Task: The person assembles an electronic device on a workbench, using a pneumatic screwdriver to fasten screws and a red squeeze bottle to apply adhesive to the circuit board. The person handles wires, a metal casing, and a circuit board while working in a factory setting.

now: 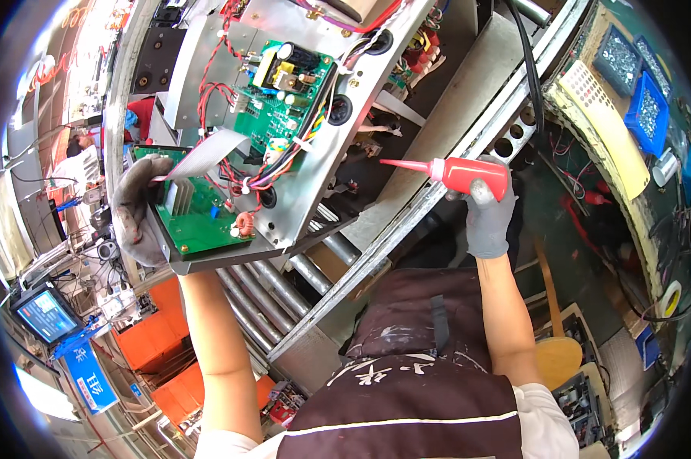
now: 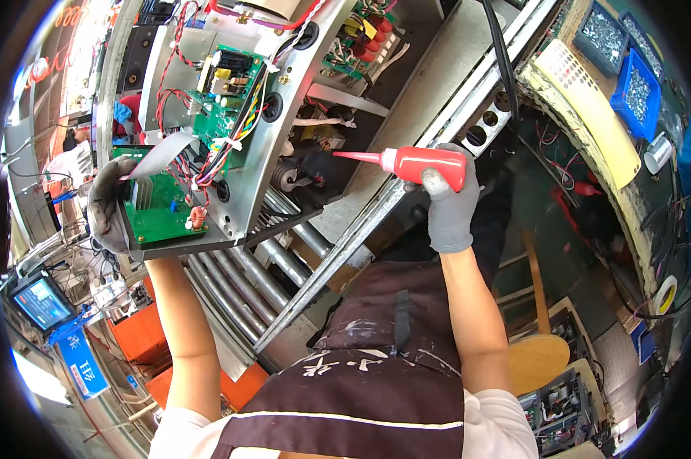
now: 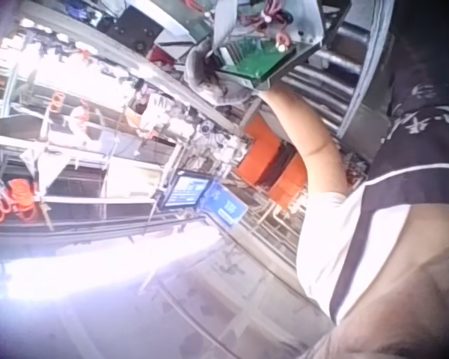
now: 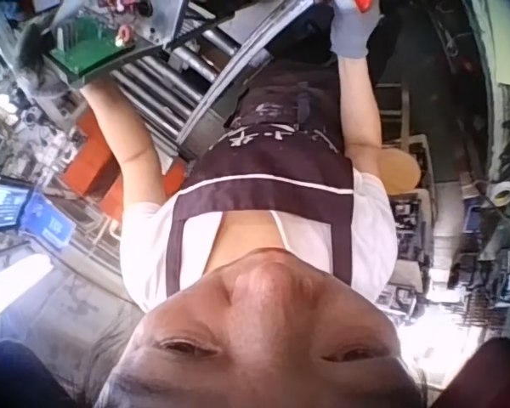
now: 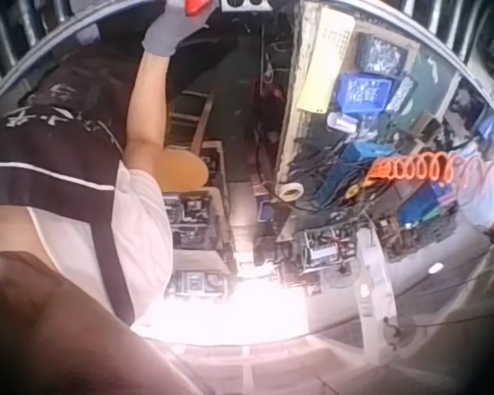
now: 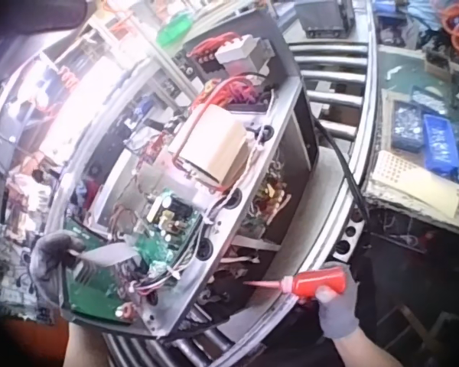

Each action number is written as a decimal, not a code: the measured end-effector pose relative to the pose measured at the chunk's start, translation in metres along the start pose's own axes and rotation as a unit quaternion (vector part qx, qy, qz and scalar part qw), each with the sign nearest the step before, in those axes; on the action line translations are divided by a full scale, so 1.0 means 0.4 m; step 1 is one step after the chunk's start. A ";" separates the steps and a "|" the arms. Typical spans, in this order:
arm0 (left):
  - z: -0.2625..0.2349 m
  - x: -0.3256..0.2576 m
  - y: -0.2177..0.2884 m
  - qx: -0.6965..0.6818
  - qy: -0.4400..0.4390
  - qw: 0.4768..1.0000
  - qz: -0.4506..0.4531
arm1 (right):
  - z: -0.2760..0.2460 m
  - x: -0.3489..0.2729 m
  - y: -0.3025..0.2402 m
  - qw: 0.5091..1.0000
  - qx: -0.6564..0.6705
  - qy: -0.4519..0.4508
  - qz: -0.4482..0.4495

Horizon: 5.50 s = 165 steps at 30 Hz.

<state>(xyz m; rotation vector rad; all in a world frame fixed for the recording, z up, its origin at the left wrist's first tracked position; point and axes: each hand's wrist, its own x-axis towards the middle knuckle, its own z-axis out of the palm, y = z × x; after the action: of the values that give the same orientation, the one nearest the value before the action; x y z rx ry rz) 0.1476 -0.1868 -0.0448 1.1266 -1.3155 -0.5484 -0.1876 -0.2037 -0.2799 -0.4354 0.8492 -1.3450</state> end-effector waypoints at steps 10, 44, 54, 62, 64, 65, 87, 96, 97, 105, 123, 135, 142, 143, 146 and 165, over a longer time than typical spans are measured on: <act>0.019 0.003 -0.010 0.028 0.026 0.999 0.009 | 0.052 0.008 0.024 0.993 -0.101 0.021 -0.050; 0.058 -0.003 0.020 0.266 -0.016 0.962 0.065 | -0.012 0.082 -0.140 0.989 0.115 0.081 -0.032; 0.056 0.001 0.020 0.212 0.017 0.977 0.033 | 0.139 0.103 -0.162 0.948 -0.109 0.009 -0.300; 0.041 0.004 0.007 0.185 0.023 0.982 0.033 | 0.164 0.119 -0.179 0.903 -0.217 0.006 -0.371; 0.041 0.001 0.015 0.197 0.044 0.979 -0.007 | 0.162 0.118 -0.183 0.898 -0.223 0.014 -0.379; 0.043 0.002 0.016 0.179 0.034 0.983 -0.002 | 0.162 0.118 -0.186 0.901 -0.222 0.021 -0.372; 0.048 0.000 0.016 0.248 0.057 0.967 0.007 | 0.143 0.125 -0.233 0.902 -0.218 0.033 -0.371; 0.046 0.008 -0.001 0.230 0.009 0.968 0.103 | 0.163 0.173 -0.227 0.902 -0.242 0.015 -0.358; 0.045 0.008 0.000 0.229 0.011 0.968 0.102 | 0.164 0.173 -0.228 0.895 -0.248 0.020 -0.370; 0.039 0.003 -0.006 0.289 0.018 0.950 0.114 | 0.162 0.182 -0.223 0.880 -0.254 0.016 -0.401; 0.049 -0.003 0.003 0.281 0.041 0.957 0.067 | 0.148 0.218 -0.264 0.888 -0.247 0.061 -0.384; 0.055 0.001 0.007 0.255 0.044 0.963 0.073 | 0.172 0.230 -0.265 0.880 -0.264 0.053 -0.392; 0.045 -0.002 0.011 0.310 0.047 0.948 0.057 | 0.169 0.245 -0.278 0.895 -0.230 0.063 -0.376; 0.051 0.000 0.011 0.277 0.045 0.958 0.053 | 0.168 0.250 -0.282 0.895 -0.237 0.063 -0.372; 0.063 0.003 0.011 0.275 0.035 0.959 0.060 | 0.161 0.267 -0.301 0.891 -0.263 0.061 -0.365; 0.267 -0.047 0.172 0.364 0.109 0.924 -0.043 | 0.045 0.318 -0.509 0.992 0.028 -0.110 0.056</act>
<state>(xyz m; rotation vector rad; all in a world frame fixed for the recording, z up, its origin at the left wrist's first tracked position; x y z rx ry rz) 0.0252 -0.1778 -0.0074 1.8025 -1.3040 0.0364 -0.3102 -0.3713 -0.1584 -0.4748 0.6417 -1.1892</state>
